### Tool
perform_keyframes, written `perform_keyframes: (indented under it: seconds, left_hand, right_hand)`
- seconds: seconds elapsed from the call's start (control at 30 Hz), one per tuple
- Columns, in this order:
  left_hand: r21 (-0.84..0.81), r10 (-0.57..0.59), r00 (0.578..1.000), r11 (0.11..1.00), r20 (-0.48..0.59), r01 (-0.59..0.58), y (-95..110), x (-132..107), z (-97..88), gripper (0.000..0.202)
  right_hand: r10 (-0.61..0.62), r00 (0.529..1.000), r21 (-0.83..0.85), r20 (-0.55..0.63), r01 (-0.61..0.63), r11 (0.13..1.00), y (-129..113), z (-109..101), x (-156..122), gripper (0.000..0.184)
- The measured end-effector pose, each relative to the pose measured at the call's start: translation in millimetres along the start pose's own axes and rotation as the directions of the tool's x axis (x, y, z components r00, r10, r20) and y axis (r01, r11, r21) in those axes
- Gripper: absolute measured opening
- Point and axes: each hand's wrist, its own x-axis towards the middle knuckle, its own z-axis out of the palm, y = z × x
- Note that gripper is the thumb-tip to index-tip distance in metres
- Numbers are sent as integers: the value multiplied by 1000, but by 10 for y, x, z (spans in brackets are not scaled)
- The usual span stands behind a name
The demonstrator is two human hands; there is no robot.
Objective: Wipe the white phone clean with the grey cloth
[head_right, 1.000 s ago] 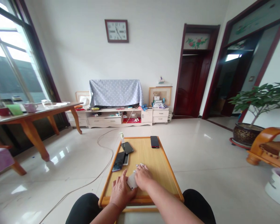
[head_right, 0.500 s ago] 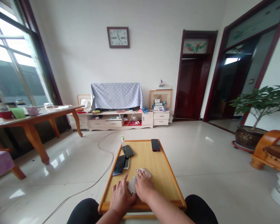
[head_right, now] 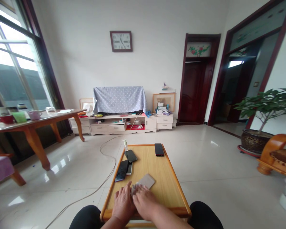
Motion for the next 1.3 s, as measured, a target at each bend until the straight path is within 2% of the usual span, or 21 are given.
perform_keyframes:
  seconds: [0.03, 0.07, 0.1, 0.2, 0.27, 0.33, 0.43, 0.5, 0.57, 0.67, 0.73, 0.93, 1.0, 1.13, 1.2, 1.3]
  left_hand:
    - [2, -1, 1000, 1000, 8, 1, 1, 0, -7, 67]
    - [5, -5, 1000, 1000, 15, 5, 8, -2, -21, 67]
    - [8, -11, 1000, 1000, 22, 11, 22, -4, -41, 68]
    - [17, -26, 999, 1000, 47, 25, 78, -13, -112, 78]
    - [21, -27, 997, 999, 65, 26, 103, -16, -142, 80]
    - [17, -27, 997, 1000, 69, 26, 103, -13, -145, 77]
    - [6, -14, 998, 1000, 60, 14, 73, -6, -121, 70]
    - [-1, -5, 999, 1000, 54, 5, 60, -4, -112, 68]
    - [-7, -6, 999, 1000, 47, 6, 64, -6, -117, 70]
    - [-11, -17, 999, 1000, 47, 18, 83, -11, -131, 71]
    - [-12, -18, 999, 1000, 45, 18, 83, -11, -129, 71]
    - [-23, 3, 999, 1000, 51, -2, 43, -7, -114, 70]
    - [-18, -2, 998, 1000, 70, 3, 56, -12, -132, 70]
    - [4, -14, 996, 1000, 84, 14, 97, -15, -151, 76]
    - [2, -12, 996, 1000, 83, 12, 97, -5, -130, 79]
    - [10, -3, 995, 1000, 97, 2, 68, 20, -76, 76]
  right_hand:
    - [-58, 998, 17, 4, 58, 998, -34, 30, -34, 52]
    - [-66, 998, 23, 1, 66, 998, -32, 39, -60, 52]
    - [-25, 1000, 18, -11, 25, 1000, 6, 26, -74, 52]
    - [234, 968, -22, -87, -236, 971, 238, -65, -76, 54]
    - [323, 937, -39, -130, -330, 943, 342, -72, -86, 55]
    - [290, 948, -47, -132, -298, 953, 317, 11, -132, 55]
    - [119, 988, -24, -94, -121, 992, 149, 197, -243, 54]
    - [63, 995, -8, -77, -64, 998, 110, 242, -293, 53]
    - [137, 985, -12, -101, -139, 990, 195, 187, -297, 53]
    - [320, 931, -16, -175, -328, 945, 414, 46, -251, 54]
    - [349, 918, -24, -189, -360, 933, 467, 28, -240, 54]
    - [130, 987, -3, -94, -130, 991, 141, 256, -368, 53]
    - [124, 990, 7, -71, -124, 992, 107, 209, -378, 53]
    - [247, 965, -31, -89, -251, 968, 153, -24, -320, 53]
    - [206, 976, -41, -63, -209, 977, 115, -84, -300, 51]
    - [63, 997, -29, -36, -64, 998, -43, -73, -287, 46]
